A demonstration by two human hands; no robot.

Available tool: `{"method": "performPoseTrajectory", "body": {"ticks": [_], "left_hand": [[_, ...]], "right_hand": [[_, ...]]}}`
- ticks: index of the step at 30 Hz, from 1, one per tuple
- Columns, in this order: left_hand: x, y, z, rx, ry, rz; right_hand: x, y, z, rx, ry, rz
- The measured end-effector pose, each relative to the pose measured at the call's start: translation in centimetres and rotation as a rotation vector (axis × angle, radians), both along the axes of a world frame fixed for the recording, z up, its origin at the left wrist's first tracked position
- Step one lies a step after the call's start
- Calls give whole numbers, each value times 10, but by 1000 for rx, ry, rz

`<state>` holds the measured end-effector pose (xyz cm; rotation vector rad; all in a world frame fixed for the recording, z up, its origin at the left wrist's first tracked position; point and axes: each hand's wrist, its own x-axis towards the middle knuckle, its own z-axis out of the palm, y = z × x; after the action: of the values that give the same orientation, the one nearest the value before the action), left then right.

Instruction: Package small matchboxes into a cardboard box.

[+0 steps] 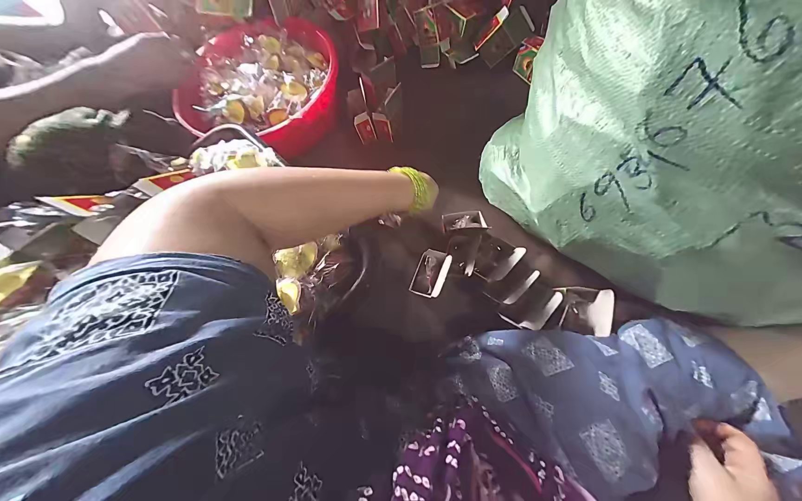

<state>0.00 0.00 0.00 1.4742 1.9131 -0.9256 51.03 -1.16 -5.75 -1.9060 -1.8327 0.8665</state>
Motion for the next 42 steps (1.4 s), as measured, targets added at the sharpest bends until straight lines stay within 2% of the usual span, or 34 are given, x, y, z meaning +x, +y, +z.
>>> {"method": "performPoseTrajectory", "body": {"ticks": [3, 5, 6, 7, 9, 12, 14, 17, 22, 26, 29, 32, 34, 37, 42], "left_hand": [[11, 13, 2, -26, -266, -8], [1, 29, 7, 8, -404, 117], [-10, 40, 12, 51, -432, 239], [-26, 51, 13, 148, -424, 367], [-67, 68, 6, 459, -262, 553], [-141, 80, -27, 746, 34, 745], [-189, 82, -49, 758, 138, 880], [-232, 78, -69, 660, 201, 882], [-248, 69, -78, 708, 51, 809], [-221, 69, -73, 818, 18, 995], [-204, 73, -65, 755, 74, 872], [-182, 78, -64, 583, 110, 611], [-152, 73, -46, 468, 73, 500], [-90, 51, -12, 268, 0, 348], [-18, 0, 0, 165, -88, 42]], "right_hand": [[0, 1, 1, 6, -15, 2], [1, 3, 2, 2, -60, 9], [1, 4, 2, 2, -79, 13], [1, 4, 2, 4, -93, 18], [0, 4, 2, 13, -97, 19], [0, 4, 1, 11, -84, 13], [0, 6, -1, 8, -71, 15], [1, 8, -4, 7, -56, 20], [0, 14, -4, -5, -64, 40], [-2, 13, -1, -25, -59, 38], [-3, 13, -1, -21, -52, 35], [-4, 13, 0, -32, -63, 30], [-4, 14, -1, -32, -57, 39], [-1, 11, -2, -17, -47, 52], [-2, 5, -1, 4, -28, 14]]}}
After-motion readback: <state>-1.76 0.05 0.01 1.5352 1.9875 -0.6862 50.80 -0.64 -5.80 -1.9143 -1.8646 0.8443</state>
